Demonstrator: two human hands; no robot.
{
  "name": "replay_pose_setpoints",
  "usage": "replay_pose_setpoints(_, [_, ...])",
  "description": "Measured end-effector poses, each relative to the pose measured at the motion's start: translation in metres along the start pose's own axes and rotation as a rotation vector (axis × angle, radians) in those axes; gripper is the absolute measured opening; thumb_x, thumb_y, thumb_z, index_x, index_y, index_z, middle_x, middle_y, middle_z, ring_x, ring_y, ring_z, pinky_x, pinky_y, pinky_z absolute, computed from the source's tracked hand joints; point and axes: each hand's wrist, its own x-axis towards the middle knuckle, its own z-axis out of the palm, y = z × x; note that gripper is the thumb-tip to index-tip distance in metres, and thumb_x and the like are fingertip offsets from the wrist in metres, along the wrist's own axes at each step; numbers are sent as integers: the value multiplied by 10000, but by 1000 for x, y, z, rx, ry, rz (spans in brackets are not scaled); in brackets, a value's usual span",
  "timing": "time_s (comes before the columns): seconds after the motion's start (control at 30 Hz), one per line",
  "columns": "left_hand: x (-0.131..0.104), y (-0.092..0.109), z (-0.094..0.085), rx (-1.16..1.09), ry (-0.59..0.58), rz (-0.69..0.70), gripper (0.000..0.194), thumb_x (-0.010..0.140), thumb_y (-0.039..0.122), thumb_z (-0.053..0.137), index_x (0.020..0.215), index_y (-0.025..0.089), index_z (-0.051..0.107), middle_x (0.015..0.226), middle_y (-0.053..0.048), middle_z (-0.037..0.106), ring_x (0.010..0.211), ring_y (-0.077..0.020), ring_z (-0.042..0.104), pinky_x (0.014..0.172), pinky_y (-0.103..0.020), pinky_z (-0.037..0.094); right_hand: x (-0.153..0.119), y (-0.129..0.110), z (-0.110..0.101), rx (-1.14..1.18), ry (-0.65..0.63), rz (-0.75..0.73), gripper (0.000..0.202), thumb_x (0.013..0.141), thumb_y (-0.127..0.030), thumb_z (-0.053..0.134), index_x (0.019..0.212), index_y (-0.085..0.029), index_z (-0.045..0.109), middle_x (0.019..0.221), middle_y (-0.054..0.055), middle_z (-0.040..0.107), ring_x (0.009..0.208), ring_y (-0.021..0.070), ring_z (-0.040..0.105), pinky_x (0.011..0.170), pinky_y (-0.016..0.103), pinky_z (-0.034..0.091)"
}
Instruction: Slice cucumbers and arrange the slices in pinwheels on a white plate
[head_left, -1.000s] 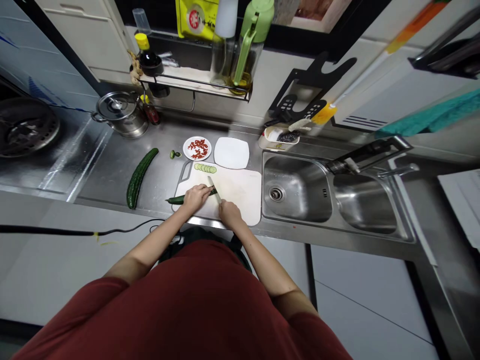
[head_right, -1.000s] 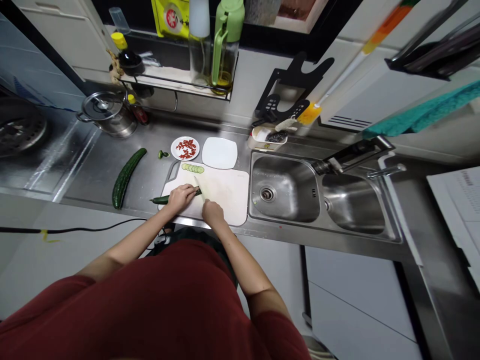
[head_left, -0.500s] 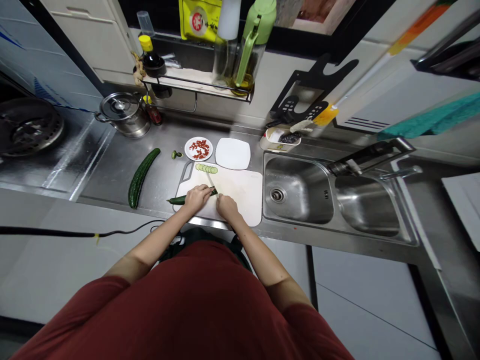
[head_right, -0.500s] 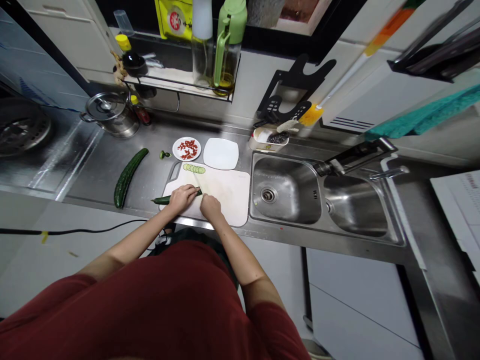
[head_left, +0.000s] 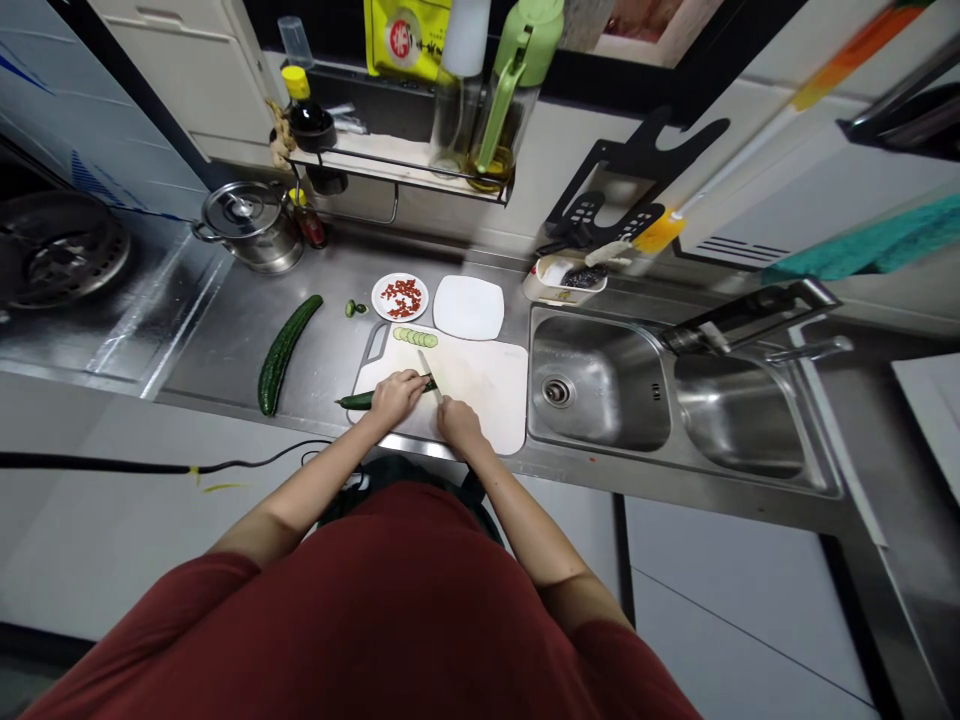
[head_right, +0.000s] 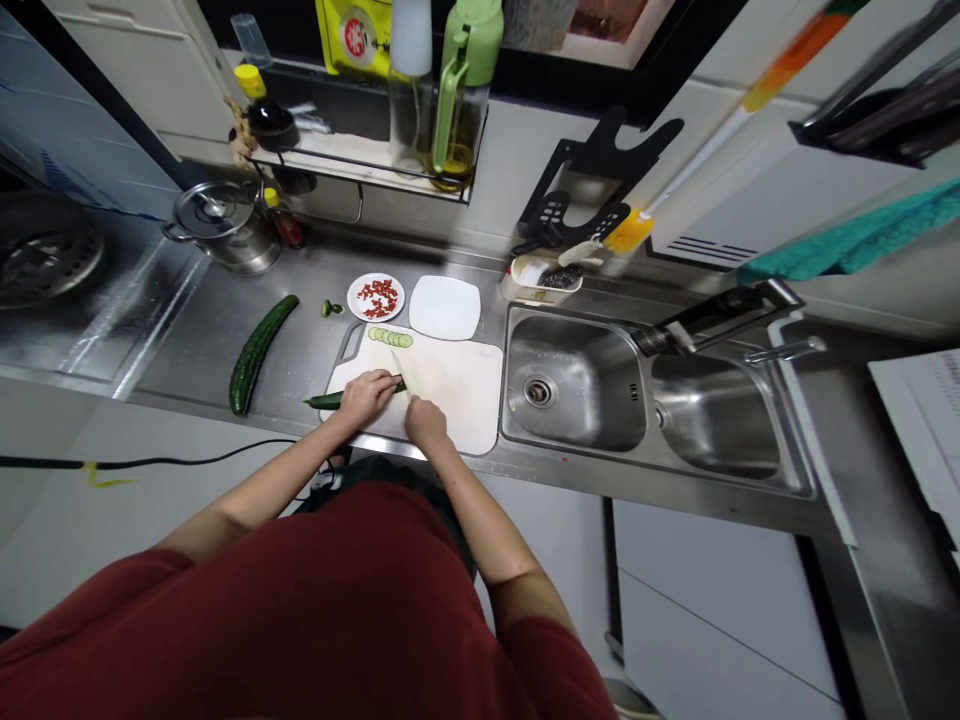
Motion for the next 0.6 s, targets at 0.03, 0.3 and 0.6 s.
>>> replay_pose_setpoints(0.03, [0,0,0,-2,2,-1,312,961,355,428,1169,315,657,1078,-30,640,941,-170,582,781,-282,447,2,-1,0,1,0,-1,317,987,-216,308,1138,-117,568,1051,175,674,988,246,655,825,327,476])
replay_pose_setpoints(0.3, [0,2,-3,-28,-4,-11,316,960,339,431,1180,311,656,1080,-42,634,968,-168,576,816,-281,452,13,-3,0,4,24,-23,314,984,-214,308,1130,-118,569,1054,161,677,987,243,654,822,324,479])
replay_pose_setpoints(0.6, [1,2,-5,-27,-35,-37,321,960,336,429,1190,301,650,1106,-47,632,977,-170,577,832,-284,451,-9,7,5,3,-11,2,296,975,-210,338,1093,-116,592,1017,172,680,959,251,663,796,326,479])
